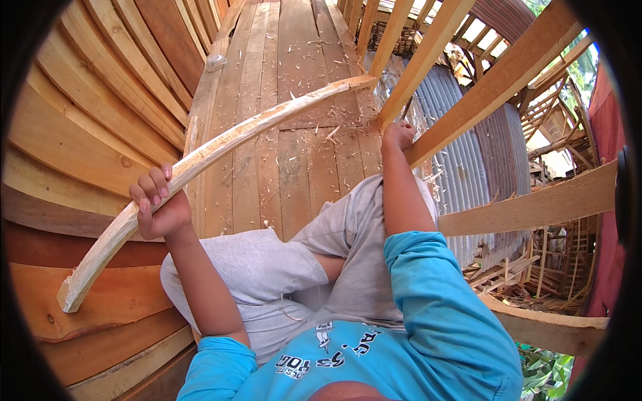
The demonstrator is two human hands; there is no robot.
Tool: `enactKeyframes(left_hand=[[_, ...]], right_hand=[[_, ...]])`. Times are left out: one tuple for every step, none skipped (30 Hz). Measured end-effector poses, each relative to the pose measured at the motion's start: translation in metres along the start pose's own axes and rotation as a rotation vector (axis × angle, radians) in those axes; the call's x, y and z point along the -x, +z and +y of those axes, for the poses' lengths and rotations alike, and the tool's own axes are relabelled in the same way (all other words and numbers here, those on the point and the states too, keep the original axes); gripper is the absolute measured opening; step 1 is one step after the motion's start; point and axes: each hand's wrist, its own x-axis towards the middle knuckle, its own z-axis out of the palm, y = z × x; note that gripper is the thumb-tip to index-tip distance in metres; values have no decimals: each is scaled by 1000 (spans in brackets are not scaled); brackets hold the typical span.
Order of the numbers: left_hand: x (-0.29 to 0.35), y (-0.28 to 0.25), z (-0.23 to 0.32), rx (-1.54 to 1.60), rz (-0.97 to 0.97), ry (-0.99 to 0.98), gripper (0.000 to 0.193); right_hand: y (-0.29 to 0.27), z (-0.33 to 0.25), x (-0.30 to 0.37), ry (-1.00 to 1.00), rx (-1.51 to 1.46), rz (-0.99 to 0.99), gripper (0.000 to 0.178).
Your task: The person sits on a wooden floor and uses a knife to shave and shape a long piece of wood. They hold the wood with their left hand and repeatedly scrape the surface with the knife in their right hand, producing wood shavings.
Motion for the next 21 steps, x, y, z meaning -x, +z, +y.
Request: enactKeyframes(left_hand=[[0, 0, 0, 0, 0, -1, 26], [0, 0, -1, 2, -1, 0, 26], [0, 0, -2, 5, -1, 0, 26], [0, -1, -2, 5, -1, 1, 26], [0, -1, -2, 6, -3, 4, 26], [0, -1, -2, 7, -5, 7, 26], [0, -2, -2, 8, -7, 9, 26], [0, -2, -1, 7, -5, 9, 26], [0, -2, -1, 5, -4, 10, 26], [0, -1, -1, 7, -2, 9, 26], [0, -1, -2, 11, 1, 7, 26], [0, -1, -2, 14, 4, 6, 26], [0, -1, -2, 15, 6, 5, 26], [0, -1, -2, 14, 4, 6, 26], [0, -2, -2, 13, 1, 7, 26], [0, -2, -2, 12, -1, 8, 26], [0, -2, -2, 11, -2, 8, 26], [0, -2, -1, 11, -2, 8, 26], [0, -2, -2, 12, -4, 7, 26], [0, -2, -2, 14, -4, 7, 27], [0, -2, -2, 16, -4, 7, 27]], right_hand=[[1, 2, 1, -25, -12, 22, 42], [1, 4, 1, -51, -25, 43, 39], [1, 6, 1, -63, -20, 40, 37], [1, 7, 2, -76, -14, 34, 34], [1, 7, 3, -88, -9, 28, 32], [2, 6, 3, -52, -8, 21, 32], [1, 4, 4, -15, -8, 14, 32], [1, 1, 5, 22, -7, 6, 32], [2, 0, 5, 31, 0, 0, 34], [2, 0, 3, 39, 7, -2, 36], [2, -1, 0, 47, 15, -5, 38], [2, -1, -2, 51, 28, -10, 37], [2, -3, -3, 55, 41, -18, 37], [2, -3, -3, 59, 54, -26, 36], [2, -4, -2, 72, 37, -6, 34], [3, -5, -1, 84, 19, 14, 32], [3, -5, 1, 97, 2, 34, 30], [3, -6, 2, 104, 8, 36, 30], [4, -6, 1, 111, 14, 41, 30], [4, -5, 0, 118, 19, 46, 30], [3, -3, -1, 73, 41, 13, 32]])
